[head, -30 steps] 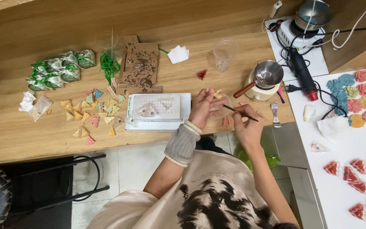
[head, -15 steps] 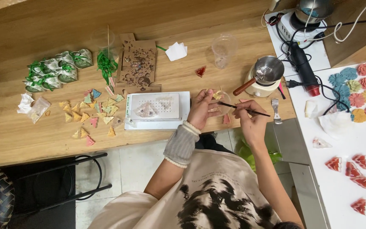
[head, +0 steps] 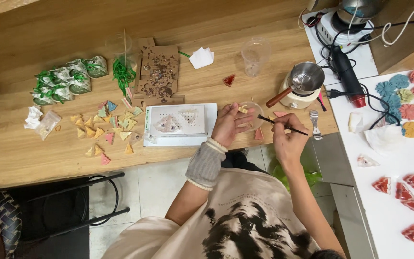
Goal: Decorating and assembling small triangular wax pieces using a brush and a thin wooden stick at a workbench.
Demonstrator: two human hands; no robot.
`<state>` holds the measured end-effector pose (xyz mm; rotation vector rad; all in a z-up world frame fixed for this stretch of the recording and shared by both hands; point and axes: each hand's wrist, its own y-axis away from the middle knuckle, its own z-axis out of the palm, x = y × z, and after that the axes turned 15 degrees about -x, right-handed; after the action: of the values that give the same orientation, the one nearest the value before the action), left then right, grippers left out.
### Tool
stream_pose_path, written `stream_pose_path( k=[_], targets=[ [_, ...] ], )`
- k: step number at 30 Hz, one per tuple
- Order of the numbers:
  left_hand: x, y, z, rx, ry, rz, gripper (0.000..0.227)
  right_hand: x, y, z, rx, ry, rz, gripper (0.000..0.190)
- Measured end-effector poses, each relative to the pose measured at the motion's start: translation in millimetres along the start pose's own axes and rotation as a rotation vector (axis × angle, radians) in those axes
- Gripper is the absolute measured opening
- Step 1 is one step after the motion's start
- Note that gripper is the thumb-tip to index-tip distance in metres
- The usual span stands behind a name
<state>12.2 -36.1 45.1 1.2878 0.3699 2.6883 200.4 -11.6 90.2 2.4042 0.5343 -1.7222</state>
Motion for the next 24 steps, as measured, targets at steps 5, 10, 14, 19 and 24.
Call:
stream_pose_path(
  k=[5,10,14,19,24],
  targets=[
    [6.0,0.3,-2.0,0.039,-0.089,0.021,0.024,-7.3,-3.7,3.9,-0.086,-0.1,-0.037,0.014],
    [18.8,6.7,-2.0,0.045,-0.085,0.002,0.024,-0.8,-4.6,-3.9,-0.047,-0.229,-0.049,0.01],
    [19.5,10.7,-1.1,0.011,-0.091,0.005,0.023,14.2,-7.9,-3.1,-0.132,-0.345,0.008,0.013],
    [24.4,13.0,4.0,0.007,-0.196,-0.001,0.026,3.2,-10.5,-9.7,-0.07,-0.348,0.044,0.015],
    [17.5,6.9,3.6,-0.011,-0.242,-0.014,0.027,11.8,-11.4,-10.1,-0.13,-0.321,0.014,0.015]
  ],
)
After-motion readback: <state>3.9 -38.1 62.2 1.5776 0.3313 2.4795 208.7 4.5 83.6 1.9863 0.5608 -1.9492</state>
